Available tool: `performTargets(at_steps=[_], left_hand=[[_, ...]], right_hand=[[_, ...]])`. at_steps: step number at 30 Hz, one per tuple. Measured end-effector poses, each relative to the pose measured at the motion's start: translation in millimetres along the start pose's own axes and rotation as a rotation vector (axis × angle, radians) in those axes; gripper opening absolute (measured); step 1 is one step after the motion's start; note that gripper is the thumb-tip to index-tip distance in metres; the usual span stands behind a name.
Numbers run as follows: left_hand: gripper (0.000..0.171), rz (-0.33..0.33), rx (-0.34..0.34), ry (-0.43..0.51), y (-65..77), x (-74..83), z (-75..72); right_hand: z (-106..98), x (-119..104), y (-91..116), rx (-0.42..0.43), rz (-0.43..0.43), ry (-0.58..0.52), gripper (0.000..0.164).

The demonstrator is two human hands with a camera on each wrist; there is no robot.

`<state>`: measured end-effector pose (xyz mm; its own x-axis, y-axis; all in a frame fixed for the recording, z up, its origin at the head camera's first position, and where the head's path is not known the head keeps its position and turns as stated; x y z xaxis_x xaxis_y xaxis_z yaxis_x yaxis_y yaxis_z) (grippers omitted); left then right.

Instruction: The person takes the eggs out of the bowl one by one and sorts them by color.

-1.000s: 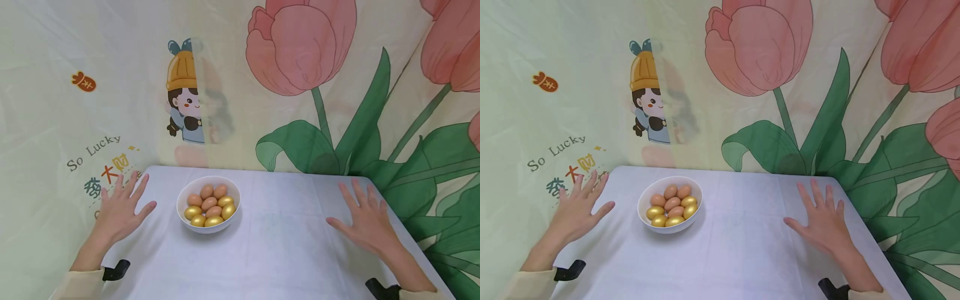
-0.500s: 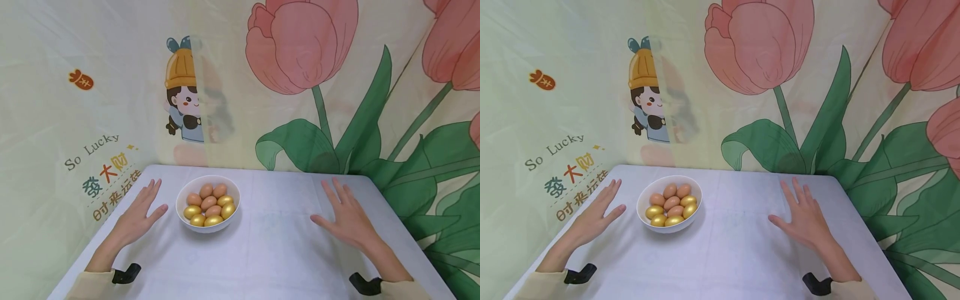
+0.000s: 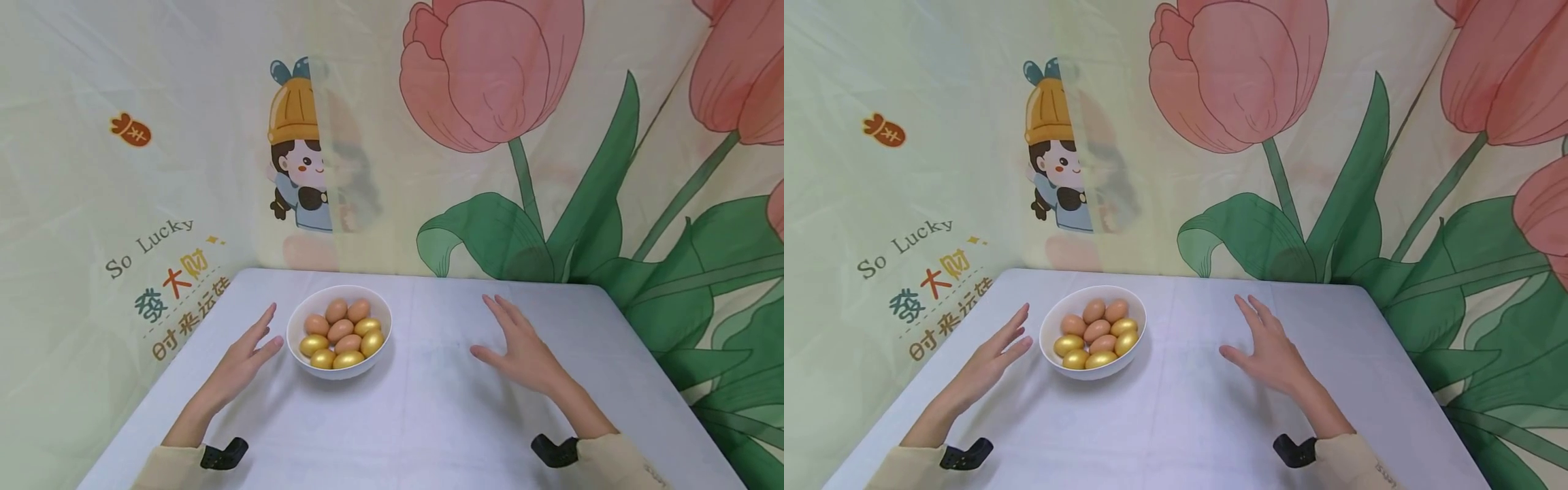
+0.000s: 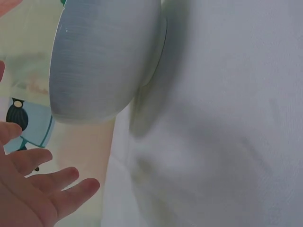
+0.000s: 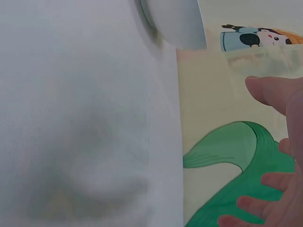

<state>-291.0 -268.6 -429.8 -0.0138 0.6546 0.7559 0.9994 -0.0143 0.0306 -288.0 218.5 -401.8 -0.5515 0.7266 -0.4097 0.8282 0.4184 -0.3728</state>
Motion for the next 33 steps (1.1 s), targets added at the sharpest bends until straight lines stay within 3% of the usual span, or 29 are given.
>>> performTargets(at_steps=[8, 16, 33], left_hand=[[0.073, -0.079, -0.064, 0.121, -1.9, -4.8, 13.8], [0.075, -0.158, -0.128, 0.224, -3.3, -6.2, 25.0], [0.078, -0.206, -0.189, 0.332, -9.1, -7.5, 33.5]], right_hand=[[23.9, -14.1, -24.4, 0.032, -0.060, -0.196, 0.093], [43.9, -34.3, -50.5, 0.028, 0.027, -0.381, 0.089], [72.5, -83.0, -92.8, 0.001, 0.037, -0.622, 0.075]])
Point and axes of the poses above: each hand's wrist, its own y-axis away from the middle knuckle, its own z-axis out of the palm, x = y × z, the point moved 7 cm from there along -y, towards the middle knuckle, and after that the axes turned 14 degrees about -z, right-handed, at the moved point
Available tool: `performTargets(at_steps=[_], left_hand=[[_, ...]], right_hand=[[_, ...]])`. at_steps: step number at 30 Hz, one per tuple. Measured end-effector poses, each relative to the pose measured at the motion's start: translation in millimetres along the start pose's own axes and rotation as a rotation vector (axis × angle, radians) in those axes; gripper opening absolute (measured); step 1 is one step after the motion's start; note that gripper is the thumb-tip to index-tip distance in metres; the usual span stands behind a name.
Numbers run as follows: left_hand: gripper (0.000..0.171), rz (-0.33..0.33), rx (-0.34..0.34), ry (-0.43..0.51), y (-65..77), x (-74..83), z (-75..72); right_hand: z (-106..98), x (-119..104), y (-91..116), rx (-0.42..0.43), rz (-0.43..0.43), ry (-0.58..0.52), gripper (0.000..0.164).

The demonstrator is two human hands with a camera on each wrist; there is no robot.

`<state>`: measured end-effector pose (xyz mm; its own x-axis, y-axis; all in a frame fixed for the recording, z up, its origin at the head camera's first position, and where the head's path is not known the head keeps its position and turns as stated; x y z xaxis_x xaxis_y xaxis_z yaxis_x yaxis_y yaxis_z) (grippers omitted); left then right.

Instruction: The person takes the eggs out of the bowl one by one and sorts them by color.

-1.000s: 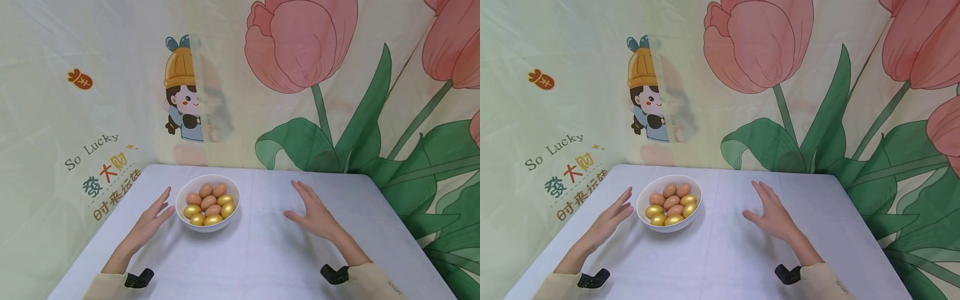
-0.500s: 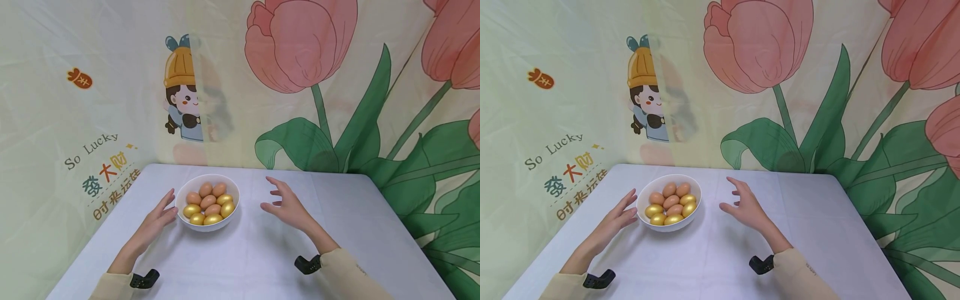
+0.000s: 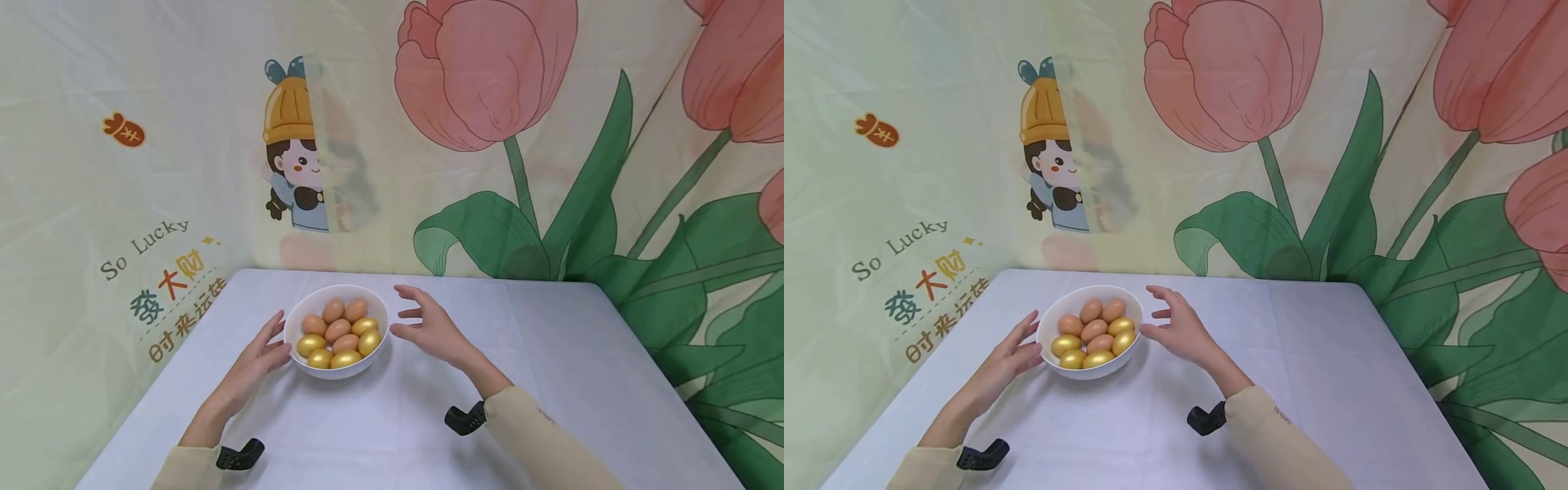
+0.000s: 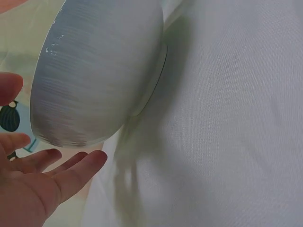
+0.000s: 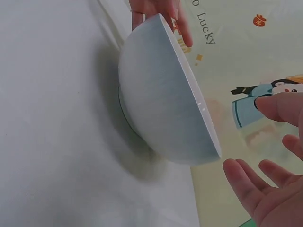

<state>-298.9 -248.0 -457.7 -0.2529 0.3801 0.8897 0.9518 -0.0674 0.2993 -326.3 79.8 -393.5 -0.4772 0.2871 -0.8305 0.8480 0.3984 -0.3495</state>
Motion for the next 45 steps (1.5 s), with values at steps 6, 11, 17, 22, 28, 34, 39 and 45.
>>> performTargets(at_steps=[6, 11, 17, 22, 28, 34, 39, 45], left_hand=[[0.076, -0.014, -0.015, 0.020, -4.4, -3.0, 0.4], [0.076, -0.031, -0.016, 0.033, -6.7, -5.7, 0.3], [0.076, -0.049, -0.018, 0.039, -6.8, -10.7, 1.1], [0.077, -0.045, -0.028, 0.057, -7.4, -13.0, 1.9], [0.077, -0.031, -0.036, 0.070, -8.2, -14.2, 1.7], [0.075, -0.017, -0.036, 0.070, -9.2, -13.9, 1.1], [0.075, -0.009, -0.044, 0.078, -8.6, -12.2, 1.6], [0.075, 0.005, -0.052, 0.079, -9.6, -12.3, 3.5]], right_hand=[[17.8, -6.0, -14.0, -0.032, -0.015, -0.047, 0.073], [33.9, -6.2, -25.4, -0.076, -0.017, -0.055, 0.071], [53.1, -7.5, -35.8, -0.116, -0.016, -0.077, 0.070], [64.3, -8.6, -40.8, -0.121, -0.012, -0.097, 0.067], [75.3, -4.7, -49.3, -0.110, -0.017, -0.090, 0.065], [87.8, -2.1, -56.3, -0.110, -0.028, -0.110, 0.065], [97.6, -3.3, -65.4, -0.105, -0.072, -0.046, 0.062], [112.2, -0.9, -73.8, -0.155, -0.071, 0.015, 0.059]])
Point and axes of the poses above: each hand's wrist, its own y-axis away from the middle knuckle, its own z-axis out of the palm, x = y × z, the point moved 7 cm from there along -y, towards the middle knuckle, and after that the axes turned 14 degrees about -z, right-handed, at the moved point
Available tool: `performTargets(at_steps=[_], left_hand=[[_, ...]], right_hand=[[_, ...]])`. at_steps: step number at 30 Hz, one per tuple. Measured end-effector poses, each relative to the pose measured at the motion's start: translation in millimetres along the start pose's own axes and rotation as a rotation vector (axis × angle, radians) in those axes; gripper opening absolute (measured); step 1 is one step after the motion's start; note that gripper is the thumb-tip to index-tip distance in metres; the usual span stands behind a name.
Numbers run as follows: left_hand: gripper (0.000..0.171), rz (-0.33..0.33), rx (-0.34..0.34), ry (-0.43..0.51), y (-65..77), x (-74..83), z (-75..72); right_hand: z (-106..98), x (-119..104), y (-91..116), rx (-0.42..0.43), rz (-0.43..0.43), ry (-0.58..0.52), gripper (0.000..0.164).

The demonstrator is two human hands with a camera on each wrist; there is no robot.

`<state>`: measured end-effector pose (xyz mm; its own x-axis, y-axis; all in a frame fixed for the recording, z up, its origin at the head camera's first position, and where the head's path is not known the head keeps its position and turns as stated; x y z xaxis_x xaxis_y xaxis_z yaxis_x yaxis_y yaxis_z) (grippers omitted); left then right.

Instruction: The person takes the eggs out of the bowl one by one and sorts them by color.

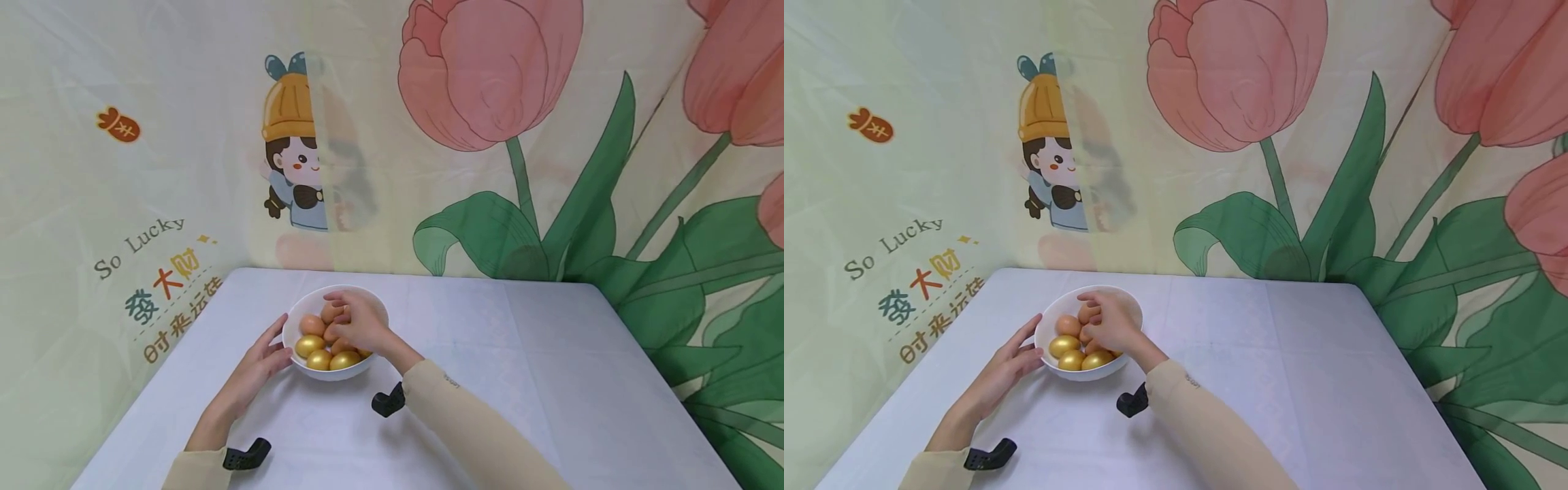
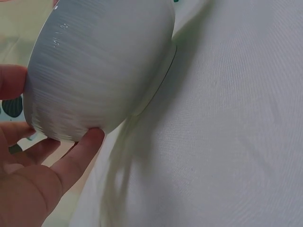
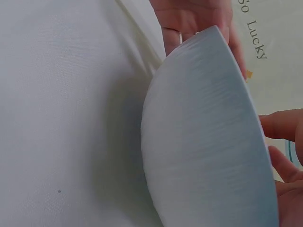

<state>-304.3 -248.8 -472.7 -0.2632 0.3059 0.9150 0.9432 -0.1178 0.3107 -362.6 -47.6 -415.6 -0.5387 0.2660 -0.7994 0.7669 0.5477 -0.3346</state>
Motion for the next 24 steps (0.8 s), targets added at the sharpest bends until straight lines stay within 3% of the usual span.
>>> performTargets(at_steps=[6, 24], left_hand=[[0.074, -0.002, 0.001, 0.009, -2.2, -1.0, -0.1], [0.073, 0.005, 0.007, 0.011, -1.2, -4.5, -0.2]], right_hand=[[9.9, 4.7, -6.5, -0.015, 0.015, -0.013, 0.059], [28.6, 6.6, -22.8, -0.063, 0.012, 0.186, 0.046]])
Point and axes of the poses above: each hand's wrist, its own y-axis away from the middle knuckle, its own z-axis out of the palm, x = y × z, the point moved 7 cm from there along -y, towards the middle knuckle, and after that the axes turned 14 degrees about -z, right-handed, at the moved point
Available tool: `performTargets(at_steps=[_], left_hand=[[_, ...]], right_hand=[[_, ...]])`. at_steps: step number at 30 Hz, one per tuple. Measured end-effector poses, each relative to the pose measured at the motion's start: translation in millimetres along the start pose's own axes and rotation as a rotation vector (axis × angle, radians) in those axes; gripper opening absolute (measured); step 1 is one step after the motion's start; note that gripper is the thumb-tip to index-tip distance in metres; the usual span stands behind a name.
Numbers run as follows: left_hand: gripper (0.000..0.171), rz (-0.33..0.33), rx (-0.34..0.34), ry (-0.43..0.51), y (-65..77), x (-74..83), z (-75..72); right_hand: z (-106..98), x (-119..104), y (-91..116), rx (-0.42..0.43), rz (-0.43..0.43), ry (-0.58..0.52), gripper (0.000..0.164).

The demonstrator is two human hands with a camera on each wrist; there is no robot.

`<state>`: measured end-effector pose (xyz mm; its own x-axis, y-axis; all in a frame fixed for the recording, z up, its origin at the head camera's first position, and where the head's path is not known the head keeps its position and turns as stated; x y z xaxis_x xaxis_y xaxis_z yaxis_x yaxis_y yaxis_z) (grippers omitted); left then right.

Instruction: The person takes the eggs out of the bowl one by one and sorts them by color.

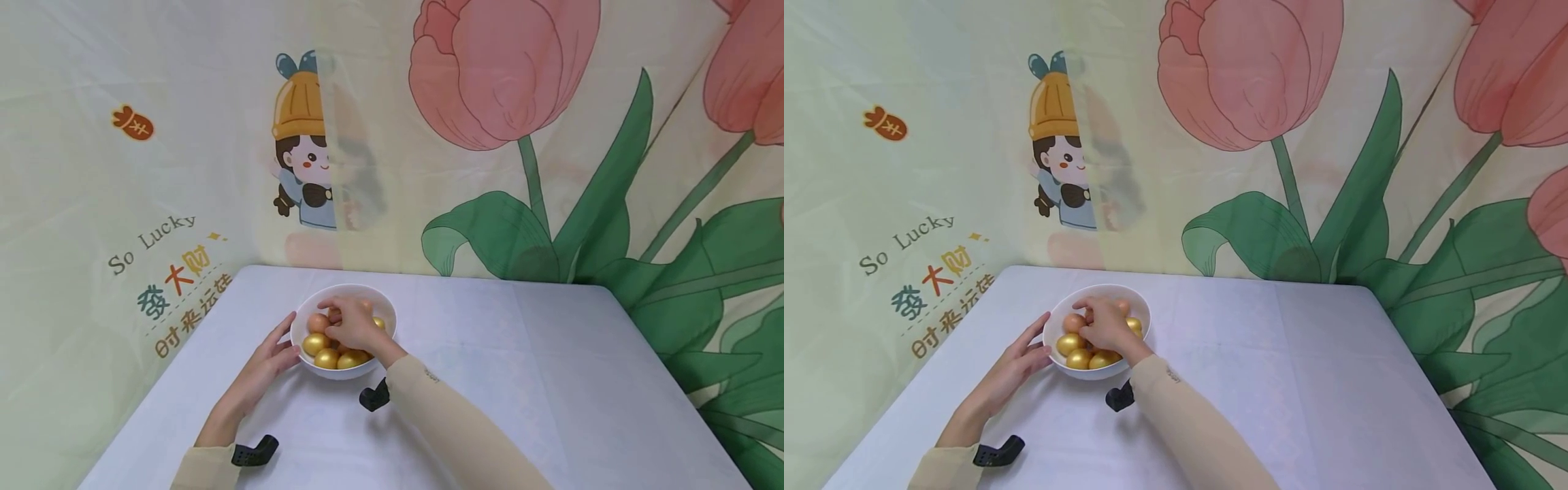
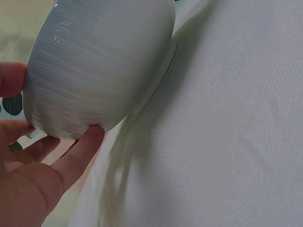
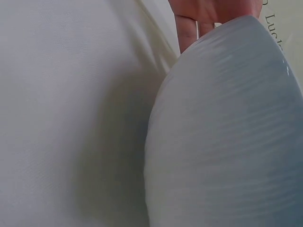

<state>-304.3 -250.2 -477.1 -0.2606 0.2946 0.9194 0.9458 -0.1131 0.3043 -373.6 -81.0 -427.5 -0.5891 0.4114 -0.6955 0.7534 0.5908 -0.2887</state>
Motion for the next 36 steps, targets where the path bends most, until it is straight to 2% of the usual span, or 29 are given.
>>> performTargets(at_steps=[7, 11, 16, 21, 26, 36], left_hand=[[0.073, 0.001, -0.001, 0.015, -0.4, -0.4, -0.6], [0.073, 0.001, -0.003, 0.021, -0.6, -1.0, 0.2], [0.073, 0.009, -0.012, 0.035, 0.6, -0.4, 1.2], [0.074, 0.016, -0.014, 0.041, 2.0, 0.7, 0.5], [0.074, 0.021, -0.009, 0.035, 1.0, 0.1, -0.1], [0.074, 0.036, -0.018, 0.029, 2.4, 1.1, 0.4]], right_hand=[[0.1, -4.9, -6.0, -0.068, -0.030, 0.142, 0.042], [4.6, -6.1, -8.9, -0.120, -0.030, 0.124, 0.041], [9.4, -2.8, -9.5, -0.160, 0.025, 0.064, 0.042], [9.7, -1.6, -11.1, -0.137, 0.033, 0.029, 0.041], [10.9, -0.2, -13.6, -0.105, 0.002, 0.074, 0.039], [12.2, 3.0, -13.6, -0.045, 0.007, 0.104, 0.036]])
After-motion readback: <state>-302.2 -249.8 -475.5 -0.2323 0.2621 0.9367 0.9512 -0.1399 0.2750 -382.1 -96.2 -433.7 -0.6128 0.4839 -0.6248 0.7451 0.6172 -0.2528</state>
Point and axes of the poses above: each hand's wrist, its own y-axis away from the middle knuckle, its own z-axis out of the palm, x = y × z, the point moved 7 cm from there along -y, towards the middle knuckle, and after that the axes turned 14 degrees about -z, right-handed, at the moved point
